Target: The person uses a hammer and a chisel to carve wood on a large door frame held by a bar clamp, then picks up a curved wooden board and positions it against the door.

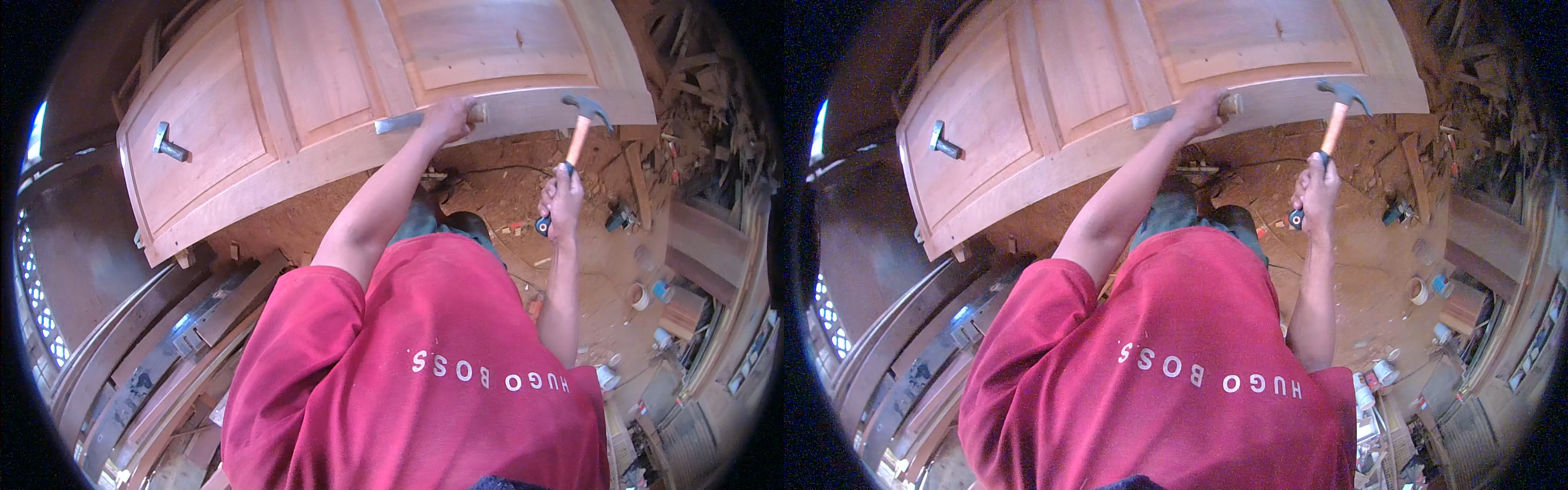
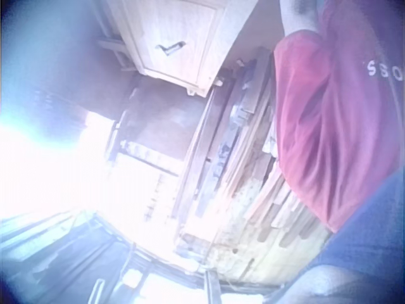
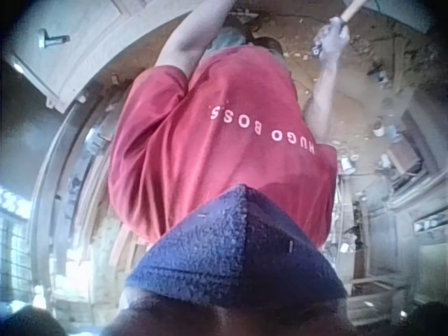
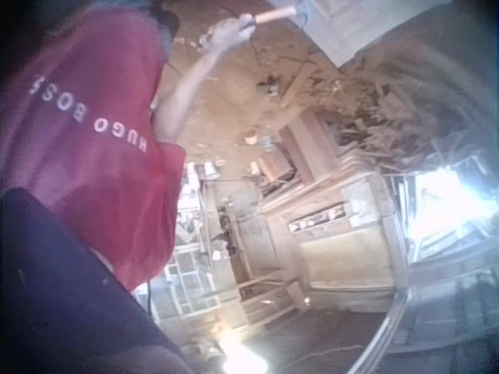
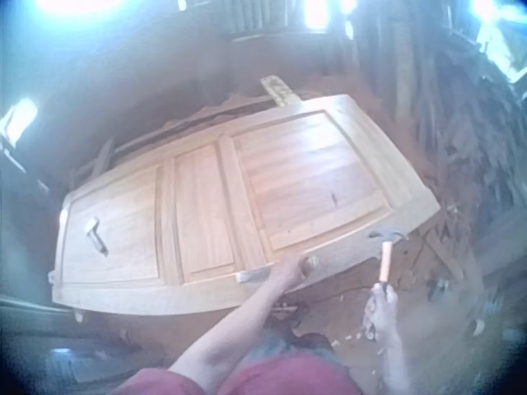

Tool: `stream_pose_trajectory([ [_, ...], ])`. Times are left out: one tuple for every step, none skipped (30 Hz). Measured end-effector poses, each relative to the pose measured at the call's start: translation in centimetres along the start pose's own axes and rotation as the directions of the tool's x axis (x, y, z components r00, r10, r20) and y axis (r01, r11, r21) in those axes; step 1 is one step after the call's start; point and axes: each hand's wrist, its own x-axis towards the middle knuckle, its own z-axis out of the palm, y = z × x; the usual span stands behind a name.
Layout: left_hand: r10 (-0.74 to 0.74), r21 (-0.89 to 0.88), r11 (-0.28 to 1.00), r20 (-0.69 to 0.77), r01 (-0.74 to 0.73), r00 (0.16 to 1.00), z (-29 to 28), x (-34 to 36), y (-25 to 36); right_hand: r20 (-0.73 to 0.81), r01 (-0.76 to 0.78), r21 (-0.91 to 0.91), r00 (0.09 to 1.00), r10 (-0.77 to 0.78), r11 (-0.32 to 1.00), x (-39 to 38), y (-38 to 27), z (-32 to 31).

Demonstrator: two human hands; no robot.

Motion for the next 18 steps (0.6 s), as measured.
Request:
stream_pose_trajectory([
  [0.026, -0.034, 0.999, 0.025, -0.025, 0.999, 0.0, -0.9, 0.5, -0.051, 0.025, 0.077, 0.999, -0.021, 0.997, 0.1, -0.2, 0.3],
  [0.055, -0.063, 0.997, 0.045, -0.052, 0.997, 0.0, -1.9, 1.1, -0.055, 0.033, 0.103, 0.998, -0.028, 0.994, 0.3, -0.5, 0.1],
  [0.087, -0.091, 0.993, 0.066, -0.081, 0.994, -0.2, -2.9, 1.7, -0.051, 0.031, 0.091, 0.998, -0.026, 0.995, 0.5, -0.5, 0.0],
  [0.085, -0.110, 0.992, 0.157, -0.068, 0.984, -0.5, -4.0, 2.4, -0.048, 0.029, 0.080, 0.999, -0.026, 0.996, 0.6, -0.5, -0.1],
  [0.084, -0.125, 0.991, 0.248, -0.054, 0.965, -1.0, -5.4, 3.4, -0.045, 0.028, 0.071, 0.999, -0.025, 0.997, 0.4, -0.4, 0.0],
  [0.097, -0.131, 0.989, 0.283, -0.062, 0.954, -1.4, -7.0, 4.0, -0.036, 0.048, 0.040, 0.998, -0.047, 0.998, 0.2, -0.4, 0.2],
  [0.113, -0.140, 0.988, 0.318, -0.071, 0.942, -2.4, -8.2, 4.5, -0.048, 0.031, 0.035, 0.998, -0.029, 0.999, 0.0, -0.4, 0.3],
  [0.130, -0.155, 0.984, 0.299, -0.086, 0.945, -2.9, -9.5, 4.4, -0.051, 0.022, 0.033, 0.998, -0.020, 0.999, -0.1, -0.1, 0.5],
  [0.144, -0.167, 0.981, 0.278, -0.099, 0.950, -3.3, -10.5, 3.8, -0.050, 0.015, 0.032, 0.999, -0.013, 0.999, -0.1, 0.3, 0.8],
  [0.110, -0.157, 0.985, 0.297, -0.065, 0.948, -3.9, -11.1, 3.1, -0.048, 0.010, 0.027, 0.999, -0.008, 1.000, 0.0, 0.6, 1.3],
  [0.076, -0.151, 0.988, 0.320, -0.028, 0.944, -4.6, -11.4, 2.4, -0.050, -0.001, 0.019, 0.999, 0.002, 1.000, -0.1, 1.1, 1.9],
  [0.076, -0.134, 0.990, 0.313, -0.035, 0.947, -6.2, -11.5, 1.7, -0.057, -0.013, 0.011, 0.998, 0.014, 1.000, -0.2, 1.5, 2.3],
  [0.084, -0.113, 0.992, 0.244, -0.058, 0.966, -7.1, -11.0, 0.6, -0.060, -0.015, 0.016, 0.998, 0.016, 1.000, -0.1, 1.9, 2.8],
  [0.091, -0.092, 0.993, 0.172, -0.076, 0.981, -8.2, -10.5, -0.6, -0.060, -0.018, 0.017, 0.998, 0.019, 1.000, 0.0, 1.9, 3.6],
  [0.101, -0.070, 0.993, 0.100, -0.095, 0.990, -9.4, -9.6, -1.8, -0.062, -0.021, 0.020, 0.998, 0.022, 1.000, 0.1, 1.7, 4.4],
  [0.079, 0.028, 0.996, 0.128, -0.083, 0.989, -10.8, -8.1, -3.2, -0.070, -0.032, 0.019, 0.997, 0.034, 0.999, 0.2, 1.6, 5.2],
  [0.126, 0.120, 0.984, 0.039, -0.130, 0.991, -12.4, -6.7, -4.6, -0.074, -0.028, 0.029, 0.997, 0.030, 0.999, 0.4, 1.4, 6.1],
  [0.182, 0.214, 0.962, -0.045, -0.169, 0.982, -13.9, -5.2, -6.1, -0.083, -0.023, 0.039, 0.996, 0.026, 0.999, 0.8, 1.4, 7.0],
])
